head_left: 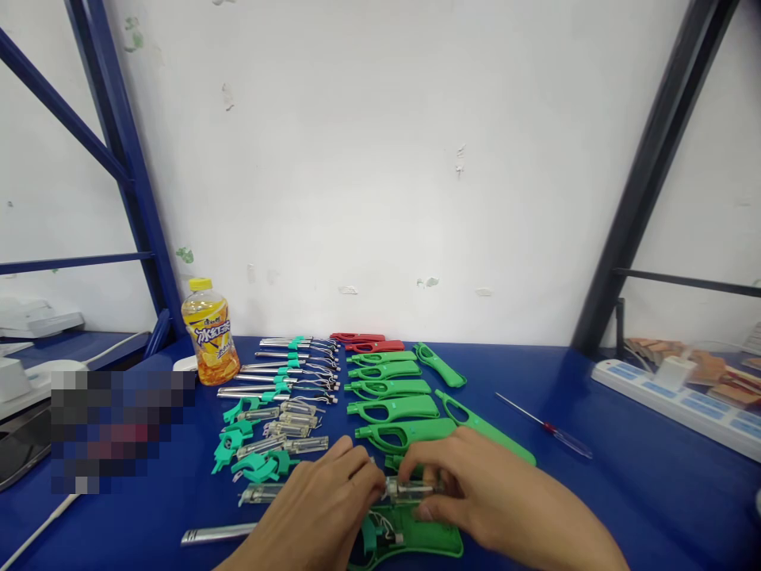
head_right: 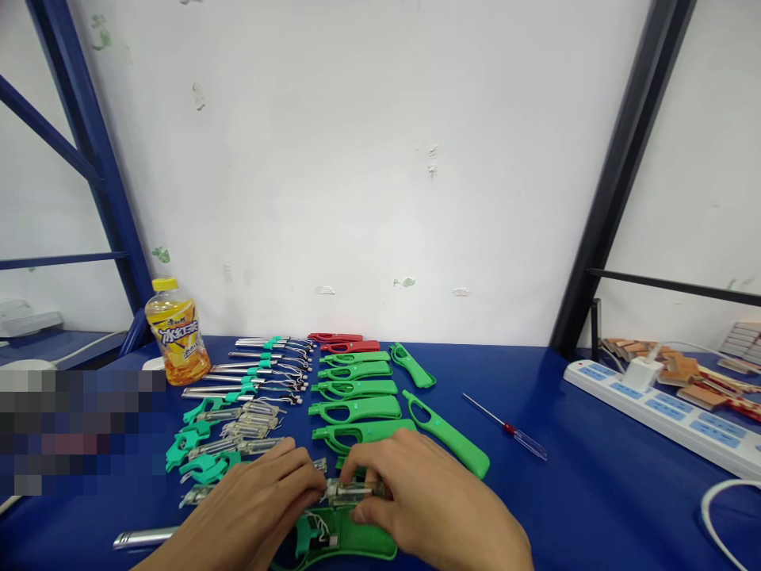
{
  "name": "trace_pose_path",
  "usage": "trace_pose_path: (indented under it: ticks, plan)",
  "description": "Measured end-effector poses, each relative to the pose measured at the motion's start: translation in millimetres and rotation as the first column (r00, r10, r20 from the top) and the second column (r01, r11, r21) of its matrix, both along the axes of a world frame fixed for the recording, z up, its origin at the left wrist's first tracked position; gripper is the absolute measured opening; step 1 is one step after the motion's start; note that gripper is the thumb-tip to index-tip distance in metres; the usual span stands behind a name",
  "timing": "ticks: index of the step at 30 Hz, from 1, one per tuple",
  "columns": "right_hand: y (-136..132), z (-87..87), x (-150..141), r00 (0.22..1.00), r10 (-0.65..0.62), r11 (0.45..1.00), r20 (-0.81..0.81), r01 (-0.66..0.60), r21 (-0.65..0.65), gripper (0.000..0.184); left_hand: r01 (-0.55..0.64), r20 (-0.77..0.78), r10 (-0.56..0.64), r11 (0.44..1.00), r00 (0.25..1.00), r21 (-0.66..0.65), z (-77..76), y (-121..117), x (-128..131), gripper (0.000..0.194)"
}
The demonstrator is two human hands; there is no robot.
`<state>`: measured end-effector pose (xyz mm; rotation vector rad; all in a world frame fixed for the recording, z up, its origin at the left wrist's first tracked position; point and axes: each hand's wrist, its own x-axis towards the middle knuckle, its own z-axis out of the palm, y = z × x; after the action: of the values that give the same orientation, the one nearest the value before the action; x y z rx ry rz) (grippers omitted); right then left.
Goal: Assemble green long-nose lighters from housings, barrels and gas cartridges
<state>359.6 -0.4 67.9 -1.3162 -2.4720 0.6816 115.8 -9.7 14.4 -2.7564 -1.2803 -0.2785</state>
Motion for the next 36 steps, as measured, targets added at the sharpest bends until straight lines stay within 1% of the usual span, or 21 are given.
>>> trace_pose_path:
  ticks: [3, 8, 12, 16, 25, 36]
  plan:
    - [1.5, -2.2, 4.4, 1.0, -0.002, 1.0, -0.017, 0.002, -0.016, 0.02, 0.027, 0.045, -0.028, 0.999, 0.999, 0.018, 0.3, 0.9, -2.9, 0.03]
    - [3.8, -3.4, 7.7, 0.999, -0.033, 0.999, -0.011, 0.032, -0.033, 0.018, 0.014, 0.123, -0.019, 0.999, 0.992, 0.039, 1.3, -0.8, -6.1, 0.016]
    - [3.2, -2.3, 5.2, 1.0, -0.022, 0.999, -0.008, 0.022, -0.042, 0.014, 0.02, 0.138, -0.026, 0.999, 0.99, 0.044, 3.8, -1.7, -4.9, 0.02]
    - [3.1, -3.5, 4.4, 1.0, -0.022, 0.999, -0.016, 0.021, -0.033, 0.014, -0.004, 0.165, 0.0, 1.0, 0.986, 0.027, 6.4, -3.7, -3.9, 0.016]
    - [3.7, -3.6, 2.8, 0.999, -0.03, 0.999, -0.022, 0.029, -0.044, 0.015, -0.012, 0.159, 0.009, 1.0, 0.987, 0.016, 1.2, -2.6, -6.7, 0.019]
    - [3.3, -6.5, 2.8, 1.0, -0.016, 0.999, -0.015, 0.016, -0.028, 0.017, 0.0, 0.138, -0.009, 0.998, 0.99, 0.068, 1.4, -5.4, -5.9, 0.023]
